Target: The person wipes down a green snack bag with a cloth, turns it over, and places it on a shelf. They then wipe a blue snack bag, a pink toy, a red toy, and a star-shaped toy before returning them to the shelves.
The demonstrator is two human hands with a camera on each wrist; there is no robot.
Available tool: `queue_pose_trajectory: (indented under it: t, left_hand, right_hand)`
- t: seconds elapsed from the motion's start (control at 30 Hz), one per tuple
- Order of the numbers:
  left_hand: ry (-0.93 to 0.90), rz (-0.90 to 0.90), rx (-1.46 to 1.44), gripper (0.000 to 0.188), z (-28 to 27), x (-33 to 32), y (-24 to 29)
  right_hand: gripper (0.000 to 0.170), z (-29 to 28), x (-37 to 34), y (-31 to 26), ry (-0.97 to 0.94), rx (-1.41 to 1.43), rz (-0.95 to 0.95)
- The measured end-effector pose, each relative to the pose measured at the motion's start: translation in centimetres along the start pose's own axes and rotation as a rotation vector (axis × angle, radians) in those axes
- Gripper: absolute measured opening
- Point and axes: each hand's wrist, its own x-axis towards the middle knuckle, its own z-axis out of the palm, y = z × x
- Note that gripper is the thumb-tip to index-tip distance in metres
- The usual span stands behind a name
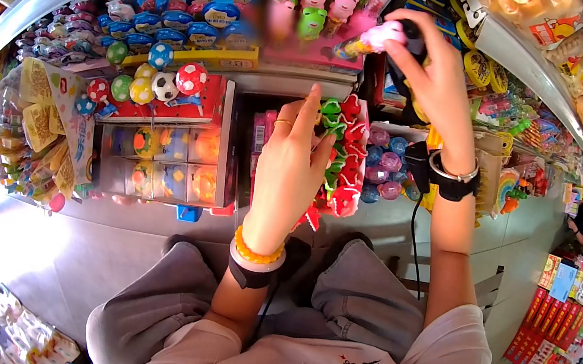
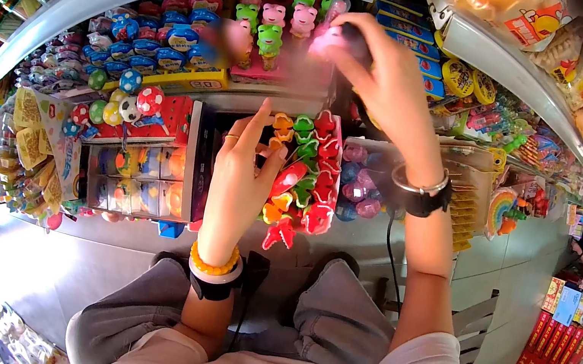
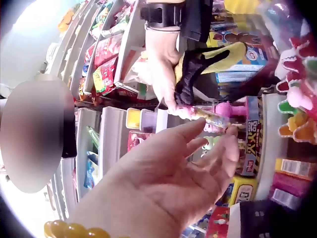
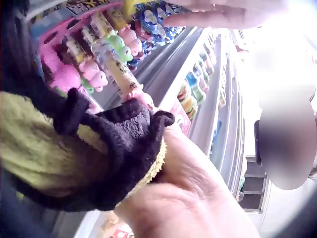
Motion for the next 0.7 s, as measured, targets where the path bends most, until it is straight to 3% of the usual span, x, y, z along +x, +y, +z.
queue_pose_trajectory:
  t: [0.03, 0.07, 0.13, 0.37, 0.47, 0.53, 0.57, 0.63, 0.67, 0.7]
  left_hand:
    - [-0.007, -0.017, -0.009, 0.057, -0.1, 0.0, 0.1]
    - [-0.013, -0.035, -0.017, 0.057, -0.2, 0.0, 0.2]
    - [-0.023, -0.042, -0.009, 0.057, -0.2, 0.0, 0.1]
    - [0.011, -0.049, 0.006, 0.051, -0.3, 0.0, -0.2]
    - [-0.205, -0.098, -0.174, 0.036, -1.5, -0.1, -0.5]
    - [-0.581, 0.133, -0.474, 0.016, -4.4, -0.7, 0.8]
    - [-0.678, 0.404, -0.93, 0.014, -4.8, -1.2, 1.5]
    - [-0.981, 0.873, -1.275, 0.012, -6.5, -3.1, 3.0]
    - [-1.208, 1.059, -1.14, 0.012, -7.9, -3.9, 3.9]
    - [-1.161, 1.224, -1.26, 0.011, -8.8, -3.6, 5.1]
  right_hand:
    - [0.026, 0.6, 0.2, -0.3, -0.021, 0.005, 0.003]
    - [0.025, 0.2, 0.1, -1.0, -0.146, -0.085, 0.195]
    - [0.026, 1.5, 0.1, 0.3, -0.071, -0.114, 0.021]
    - [0.032, 3.6, 0.8, 1.1, -0.023, -0.265, -0.052]
    - [0.035, 4.8, 0.8, 2.2, -0.004, -0.285, -0.067]
    - [0.035, 4.8, 1.0, 2.3, -0.005, -0.295, -0.09]
    - [0.034, 4.6, 1.1, 2.3, -0.039, -0.315, -0.081]
    - [0.032, 4.2, 1.2, 1.6, -0.112, -0.319, -0.056]
    - [0.03, 4.1, 1.3, 1.5, -0.145, -0.32, -0.043]
    - [0.03, 4.5, 1.2, 1.9, -0.124, -0.308, -0.056]
